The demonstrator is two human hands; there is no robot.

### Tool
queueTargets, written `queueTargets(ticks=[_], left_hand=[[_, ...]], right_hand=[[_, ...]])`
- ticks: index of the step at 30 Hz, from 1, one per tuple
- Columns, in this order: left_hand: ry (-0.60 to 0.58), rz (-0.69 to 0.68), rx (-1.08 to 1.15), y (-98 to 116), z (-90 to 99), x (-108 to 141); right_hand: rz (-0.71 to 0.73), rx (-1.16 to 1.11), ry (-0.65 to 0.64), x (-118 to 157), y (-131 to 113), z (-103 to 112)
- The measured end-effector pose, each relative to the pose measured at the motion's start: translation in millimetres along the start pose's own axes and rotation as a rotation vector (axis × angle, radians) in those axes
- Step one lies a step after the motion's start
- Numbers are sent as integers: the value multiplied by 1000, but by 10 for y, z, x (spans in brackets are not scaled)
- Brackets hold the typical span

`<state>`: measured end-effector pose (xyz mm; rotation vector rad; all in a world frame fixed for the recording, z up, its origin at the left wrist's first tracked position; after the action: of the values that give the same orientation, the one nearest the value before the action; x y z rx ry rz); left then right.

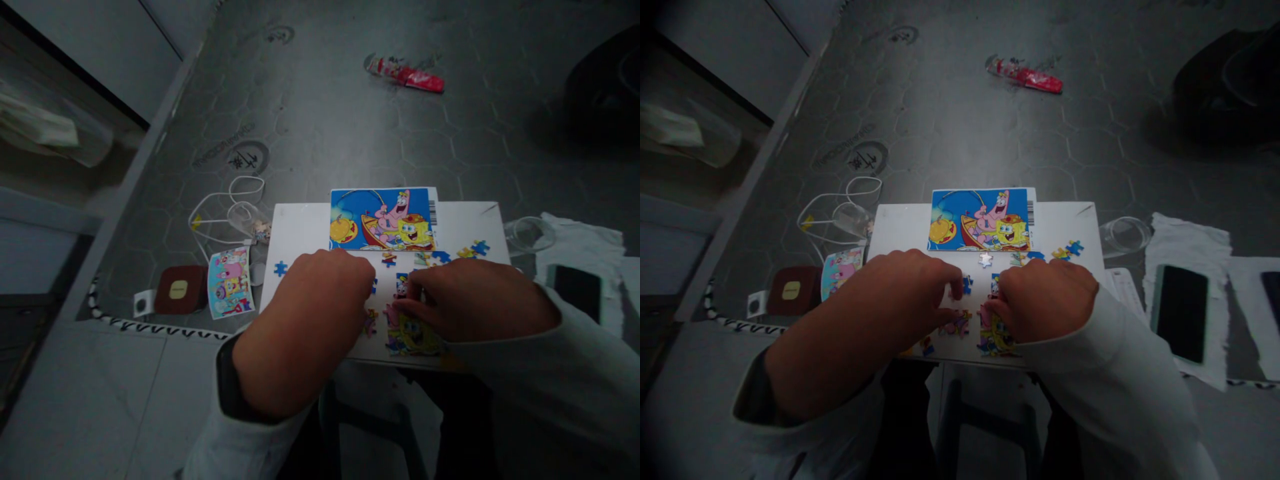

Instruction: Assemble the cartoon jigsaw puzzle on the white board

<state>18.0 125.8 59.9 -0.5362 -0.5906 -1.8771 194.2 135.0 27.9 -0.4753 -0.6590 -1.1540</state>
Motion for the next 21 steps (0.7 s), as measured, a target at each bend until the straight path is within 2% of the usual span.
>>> queueTargets(ticks=[3,7,12,16,21], left_hand=[[-18,-39,19,50,-20,-22],[-47,-15,-1,176,-13,-8],[-64,29,-29,308,12,10],[-55,97,-21,298,19,-14],[-43,144,-18,247,18,-39]], right_hand=[[-29,24,-28,10,-14,2],[-60,39,-110,38,-55,46],[-49,23,-109,43,-24,83],[-77,53,-161,73,-22,110],[-76,46,-165,99,-29,126]])
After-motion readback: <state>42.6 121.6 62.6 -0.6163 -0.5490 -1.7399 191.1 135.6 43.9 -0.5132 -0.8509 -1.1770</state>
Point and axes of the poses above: each hand's wrist, its own x-axis away from the middle knuckle, its own z-axis out of the back of the hand, y = z × x, the point moved 3 cm from there along -x, towards the middle knuckle, and after that the axes turned 6 degrees about -y, right-handed, at the moved point
